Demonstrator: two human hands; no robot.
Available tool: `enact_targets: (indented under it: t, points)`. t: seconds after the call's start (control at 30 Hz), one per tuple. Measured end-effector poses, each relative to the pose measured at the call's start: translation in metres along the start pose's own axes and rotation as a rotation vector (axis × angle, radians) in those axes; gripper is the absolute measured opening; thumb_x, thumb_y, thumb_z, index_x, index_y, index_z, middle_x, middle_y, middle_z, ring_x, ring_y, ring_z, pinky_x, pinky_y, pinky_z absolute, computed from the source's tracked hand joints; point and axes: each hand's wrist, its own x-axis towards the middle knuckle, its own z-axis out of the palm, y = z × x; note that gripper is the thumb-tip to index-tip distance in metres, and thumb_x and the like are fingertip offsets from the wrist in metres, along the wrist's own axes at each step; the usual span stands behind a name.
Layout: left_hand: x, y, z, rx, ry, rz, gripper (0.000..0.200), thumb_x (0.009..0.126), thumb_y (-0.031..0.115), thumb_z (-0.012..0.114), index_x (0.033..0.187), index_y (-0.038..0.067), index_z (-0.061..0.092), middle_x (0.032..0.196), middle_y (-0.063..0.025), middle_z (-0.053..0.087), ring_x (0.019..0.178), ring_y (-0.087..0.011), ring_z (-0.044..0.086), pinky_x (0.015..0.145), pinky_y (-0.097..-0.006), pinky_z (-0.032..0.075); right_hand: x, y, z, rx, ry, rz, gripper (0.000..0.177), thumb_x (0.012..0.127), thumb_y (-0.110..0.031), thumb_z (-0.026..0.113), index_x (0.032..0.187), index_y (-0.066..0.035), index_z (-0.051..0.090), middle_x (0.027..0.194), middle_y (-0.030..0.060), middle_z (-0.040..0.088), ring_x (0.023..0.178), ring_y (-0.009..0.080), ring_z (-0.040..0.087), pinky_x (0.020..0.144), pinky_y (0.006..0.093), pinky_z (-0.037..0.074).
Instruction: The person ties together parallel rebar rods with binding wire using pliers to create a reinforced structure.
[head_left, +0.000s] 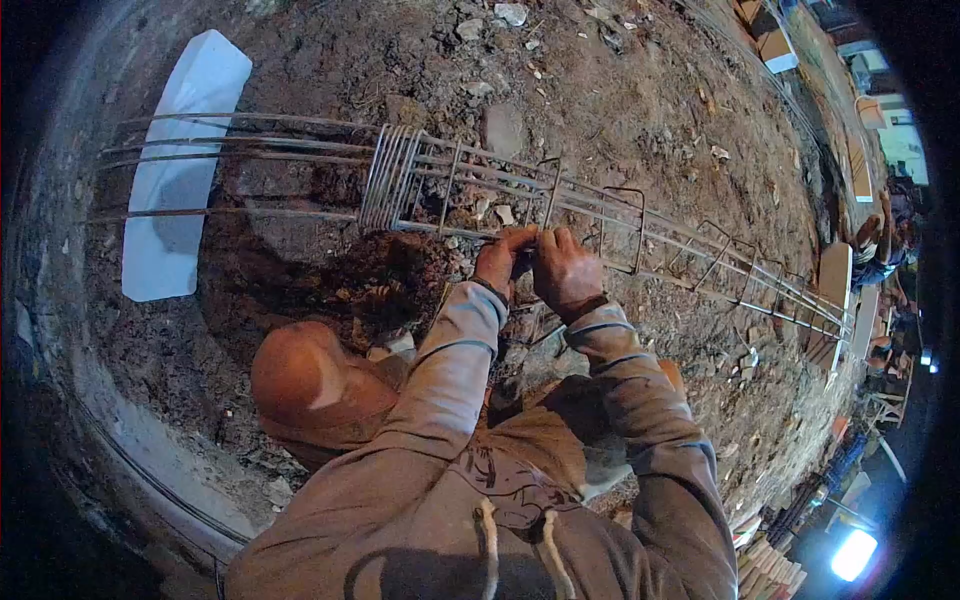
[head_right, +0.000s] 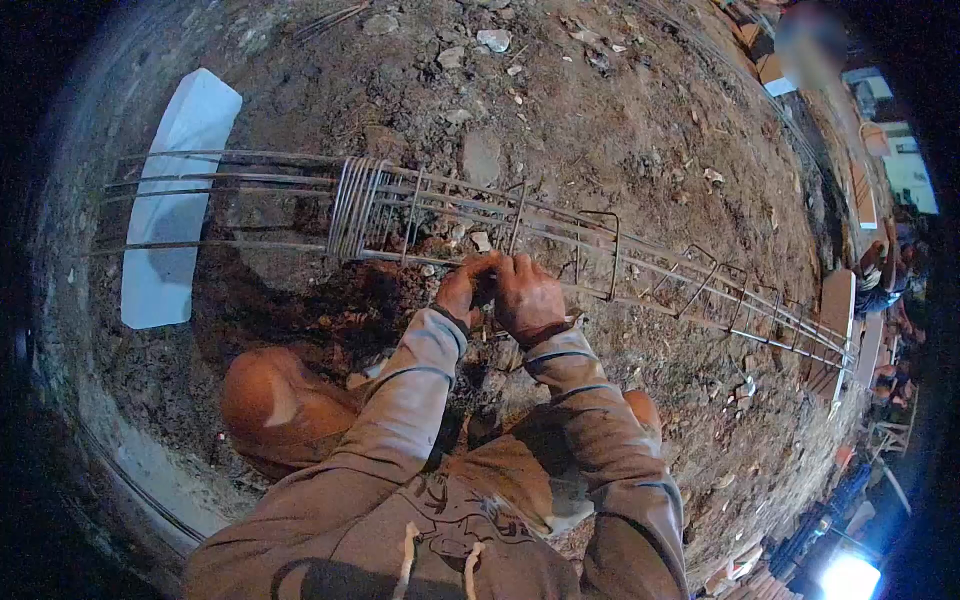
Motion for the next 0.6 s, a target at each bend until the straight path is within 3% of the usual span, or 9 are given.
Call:
enact_targets:
  t: [0.07,0.1,0.17,0.2,0.27,0.37,0.5,0.57,0.6]
  points:
    - [0.019,-0.013,-0.011,-0.173,-0.082,0.017,0.012,0.076,0.018,0.065,0.08,0.007,0.064,0.076,-0.0026,0.061,0.067,-0.0126,0.056,0.062,-0.0261,0.043,0.002,0.0,0.0,-0.017,-0.004,-0.06,0.017,0.074,-0.015,0.056,0.088,-0.006,0.05,0.077,0.0111,0.05,0.063,0.0296,0.058,0.052,0.0395,0.047]
    - [0.027,-0.019,-0.019,-0.174,-0.081,0.018,0.012,0.076,0.018,0.065,0.08,0.007,0.064,0.076,-0.0026,0.061,0.067,-0.0126,0.056,0.062,-0.0261,0.043,0.002,-0.001,0.001,-0.032,0.01,-0.087,0.017,0.073,-0.014,0.055,0.087,-0.006,0.051,0.076,0.0112,0.051,0.061,0.0292,0.058,0.05,0.0391,0.047]
    - [0.03,-0.02,-0.025,-0.1,-0.176,0.022,0.029,0.076,0.024,0.064,0.099,0.007,0.061,0.1,-0.003,0.062,0.088,-0.0204,0.059,0.077,-0.0314,0.046,0.003,-0.001,0.003,-0.049,0.026,-0.115,0.017,0.073,-0.013,0.055,0.087,-0.005,0.051,0.074,0.0113,0.052,0.059,0.0288,0.058,0.049,0.0388,0.047]
    - [0.031,-0.023,-0.026,-0.1,-0.177,0.023,0.029,0.076,0.024,0.064,0.099,0.007,0.061,0.1,-0.003,0.062,0.088,-0.0204,0.059,0.077,-0.0314,0.046,0.003,-0.001,0.005,-0.051,0.008,-0.103,0.017,0.073,-0.013,0.054,0.088,-0.005,0.051,0.074,0.0114,0.052,0.058,0.0292,0.058,0.048,0.0391,0.047]
    - [0.016,-0.015,-0.016,0.195,-0.164,0.477,0.012,0.078,0.018,0.062,0.079,0.006,0.062,0.073,0.0004,0.059,0.065,-0.0096,0.052,0.057,-0.0239,0.04,0.006,-0.002,0.001,-0.056,-0.009,-0.089,0.017,0.072,-0.012,0.054,0.088,-0.005,0.052,0.074,0.0115,0.053,0.058,0.0296,0.058,0.048,0.0394,0.047]
    - [0.028,-0.018,-0.023,0.242,-0.145,0.364,0.014,0.078,0.02,0.062,0.076,0.006,0.062,0.074,0.0005,0.059,0.064,-0.0099,0.052,0.055,-0.0245,0.039,0.014,-0.001,-0.007,0.003,-0.098,-0.134,0.016,0.072,-0.013,0.053,0.087,-0.005,0.052,0.071,0.0129,0.054,0.058,0.031,0.058,0.05,0.0405,0.047]
    - [0.026,-0.015,-0.025,0.046,-0.201,0.162,0.015,0.078,0.02,0.061,0.076,0.005,0.062,0.075,-0.0007,0.059,0.063,-0.0104,0.051,0.053,-0.0262,0.038,0.028,-0.005,-0.013,-0.032,-0.238,0.036,0.016,0.072,-0.018,0.053,0.079,-0.004,0.055,0.071,0.0178,0.058,0.064,0.0348,0.059,0.055,0.0435,0.048]
    - [0.013,-0.008,-0.021,0.6,-0.19,0.615,0.017,0.08,0.019,0.06,0.085,0.003,0.063,0.079,-0.0028,0.061,0.068,-0.0114,0.054,0.058,-0.0253,0.042,0.034,-0.007,-0.017,-0.021,-0.301,0.115,0.018,0.073,-0.02,0.053,0.077,-0.003,0.056,0.071,0.0195,0.059,0.066,0.0362,0.059,0.057,0.0444,0.048]
    - [0.011,-0.006,-0.019,0.601,-0.191,0.616,0.017,0.08,0.019,0.06,0.085,0.003,0.063,0.079,-0.0028,0.061,0.068,-0.0114,0.054,0.058,-0.0253,0.042,0.036,-0.006,-0.018,-0.024,-0.326,0.193,0.022,0.073,-0.023,0.053,0.076,-0.002,0.056,0.072,0.0207,0.059,0.068,0.0372,0.059,0.059,0.0457,0.048]
